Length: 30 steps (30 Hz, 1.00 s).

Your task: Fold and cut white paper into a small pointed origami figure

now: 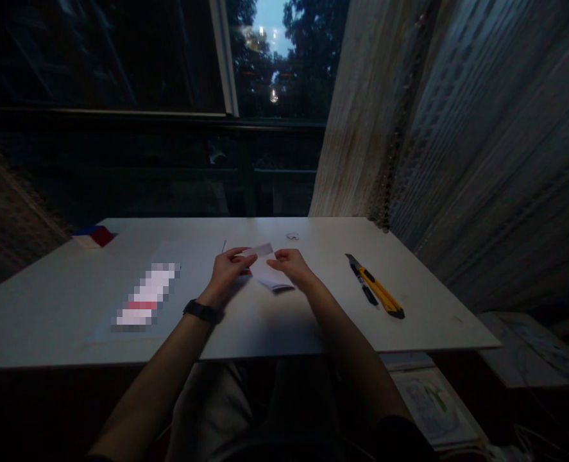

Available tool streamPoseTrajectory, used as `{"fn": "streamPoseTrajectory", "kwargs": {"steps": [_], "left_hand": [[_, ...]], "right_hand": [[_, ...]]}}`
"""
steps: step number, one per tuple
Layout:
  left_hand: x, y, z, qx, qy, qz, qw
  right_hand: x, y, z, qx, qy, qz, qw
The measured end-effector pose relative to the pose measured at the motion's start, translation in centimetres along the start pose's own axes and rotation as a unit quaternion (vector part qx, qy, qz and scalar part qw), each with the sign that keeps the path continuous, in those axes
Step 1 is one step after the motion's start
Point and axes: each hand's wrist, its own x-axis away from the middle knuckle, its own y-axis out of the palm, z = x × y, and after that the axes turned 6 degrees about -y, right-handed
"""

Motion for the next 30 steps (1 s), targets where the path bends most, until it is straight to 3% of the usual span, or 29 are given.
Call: {"fn": "streamPoseTrajectory", "kwargs": {"steps": [4, 9, 15, 23, 30], "left_hand": [[-0.1, -0.1, 0.1, -0.002, 0.018, 0.016, 1.0], [0.0, -0.2, 0.3, 0.049, -0.028, -0.009, 0.998], [0.2, -0.3, 0.5, 0.027, -0.076, -0.067, 0.994], [0.4, -0.6, 0.5, 0.04, -0.097, -0.12, 0.987], [0.5, -0.9, 1.1, 0.097, -0.147, -0.151, 0.973]], "right_hand": [[0.4, -0.2, -0.4, -0.002, 0.019, -0.039, 0.999], [0.6, -1.1, -1.0, -0.031, 0.039, -0.111, 0.993], [0.1, -2.8, -1.5, 0.013, 0.046, -0.058, 0.997], [-0.1, -4.0, -1.4, -0.011, 0.07, -0.121, 0.99], [-0.3, -4.3, -1.4, -0.039, 0.043, -0.089, 0.994]]}}
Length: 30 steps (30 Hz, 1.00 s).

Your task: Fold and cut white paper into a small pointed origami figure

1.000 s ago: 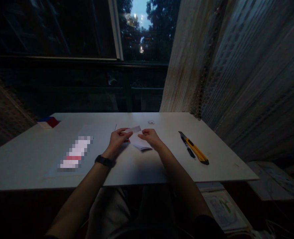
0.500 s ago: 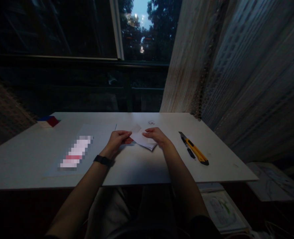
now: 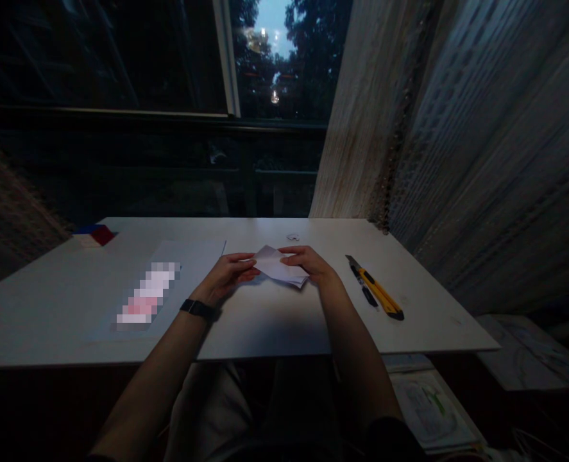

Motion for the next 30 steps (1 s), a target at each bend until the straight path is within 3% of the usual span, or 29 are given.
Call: {"fn": "streamPoseTrajectory", "kwargs": {"steps": [7, 14, 24, 27, 30], "left_hand": [[0.0, 0.1, 0.2, 0.039, 0.008, 0.02, 0.999], [-0.1, 0.5, 0.0, 0.023, 0.023, 0.035, 0.999], [0.0, 0.2, -0.2, 0.039, 0.016, -0.042, 0.998], [-0.4, 0.3, -0.5, 0.044, 0.044, -0.019, 0.998], [-0.9, 0.3, -0.8, 0.053, 0.07, 0.051, 0.995]], "right_hand": [[0.1, 0.4, -0.2, -0.008, -0.009, -0.044, 0.999], [0.1, 0.2, -0.1, -0.023, 0.001, -0.049, 0.999], [0.6, 0.5, -0.3, -0.025, 0.012, -0.084, 0.996], [0.5, 0.9, -0.2, -0.006, 0.009, -0.089, 0.996], [0.3, 1.7, 0.1, 0.018, 0.002, -0.082, 0.996]]}}
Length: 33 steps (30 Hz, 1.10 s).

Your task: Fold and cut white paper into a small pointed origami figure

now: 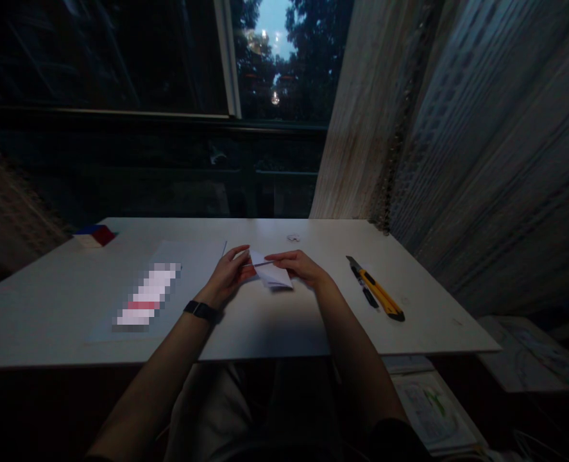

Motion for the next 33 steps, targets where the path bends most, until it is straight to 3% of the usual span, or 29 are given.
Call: {"fn": "streamPoseTrajectory", "kwargs": {"steps": [4, 8, 13, 19, 27, 33], "left_hand": [[-0.6, -0.2, -0.5, -0.026, 0.013, 0.063, 0.998], [-1.0, -0.6, -0.9, -0.095, 0.056, 0.078, 0.991], [-1.0, -0.7, -0.9, -0.086, 0.104, 0.1, 0.986], [-1.1, -0.7, -1.0, -0.128, 0.141, 0.105, 0.976], [-1.8, -1.6, -1.2, -0.217, 0.195, 0.146, 0.945], [-1.7, -1.3, -1.4, -0.252, 0.191, 0.104, 0.943]], "right_hand": [[-0.7, 1.2, 1.0, 0.025, -0.022, 0.032, 0.999], [-1.2, 1.9, 2.2, 0.046, -0.046, 0.045, 0.997], [-1.1, 2.2, 2.1, 0.02, -0.06, 0.018, 0.998], [-1.5, 2.9, 2.6, 0.017, -0.072, 0.108, 0.991], [-1.5, 3.4, 2.8, 0.038, -0.067, 0.1, 0.992], [-1.3, 4.0, 2.7, 0.05, -0.068, 0.128, 0.988]]}}
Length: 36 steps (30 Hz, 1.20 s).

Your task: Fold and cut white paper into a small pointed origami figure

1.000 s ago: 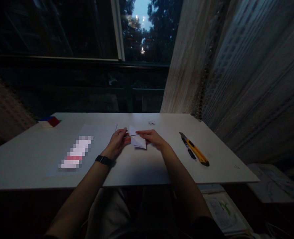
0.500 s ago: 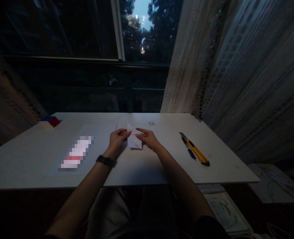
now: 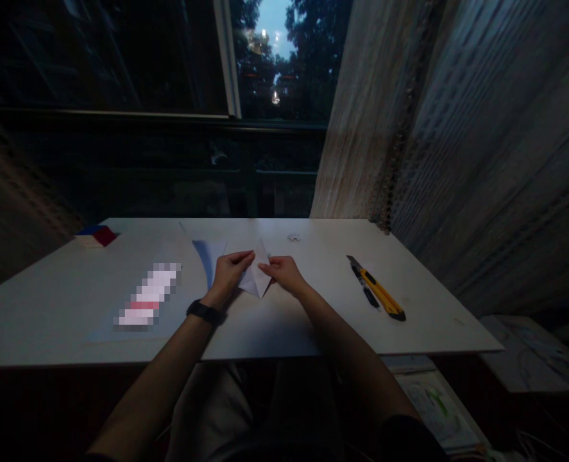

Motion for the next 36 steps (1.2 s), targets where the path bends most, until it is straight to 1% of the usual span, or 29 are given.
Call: {"fn": "streamPoseTrajectory", "kwargs": {"steps": [3, 7, 12, 14, 17, 20, 22, 27, 31, 34, 36], "left_hand": [[0.3, 0.2, 0.2, -0.028, 0.004, -0.016, 0.999], [0.8, 0.3, 0.7, -0.075, 0.03, -0.025, 0.996], [1.1, 0.4, 1.1, -0.08, 0.021, -0.085, 0.993], [1.1, 0.5, 1.1, -0.067, 0.016, -0.077, 0.995], [1.0, 0.5, 0.9, -0.02, 0.004, -0.061, 0.998], [1.0, 0.5, 0.8, 0.023, -0.015, -0.065, 0.998], [1.0, 0.5, 0.8, 0.038, -0.026, -0.058, 0.997], [0.8, 0.4, 0.9, 0.042, -0.048, -0.013, 0.998], [0.8, 0.3, 1.1, 0.057, -0.049, -0.006, 0.997], [0.9, 0.3, 1.3, 0.045, -0.038, -0.017, 0.998], [1.1, 0.4, 1.4, 0.027, -0.029, -0.041, 0.998]], "right_hand": [[-0.2, 0.1, 0.5, -0.009, 0.006, 0.019, 1.0], [-0.5, 0.0, 1.1, -0.016, 0.006, 0.036, 0.999], [-0.8, -0.1, 1.4, 0.008, -0.012, 0.037, 0.999], [-0.8, -0.1, 1.5, 0.025, -0.019, 0.036, 0.999], [-0.9, 0.0, 1.6, 0.049, -0.039, 0.039, 0.997], [-0.9, 0.1, 1.4, 0.094, -0.069, 0.065, 0.991], [-0.8, 0.1, 1.3, 0.11, -0.073, 0.072, 0.989], [-0.5, 0.3, 1.3, 0.115, -0.047, 0.018, 0.992], [-0.4, 0.4, 1.3, 0.098, -0.05, 0.004, 0.994], [-0.4, 0.2, 0.7, 0.059, -0.074, 0.037, 0.995], [-0.4, -0.1, 0.1, 0.035, -0.087, 0.066, 0.993]]}}
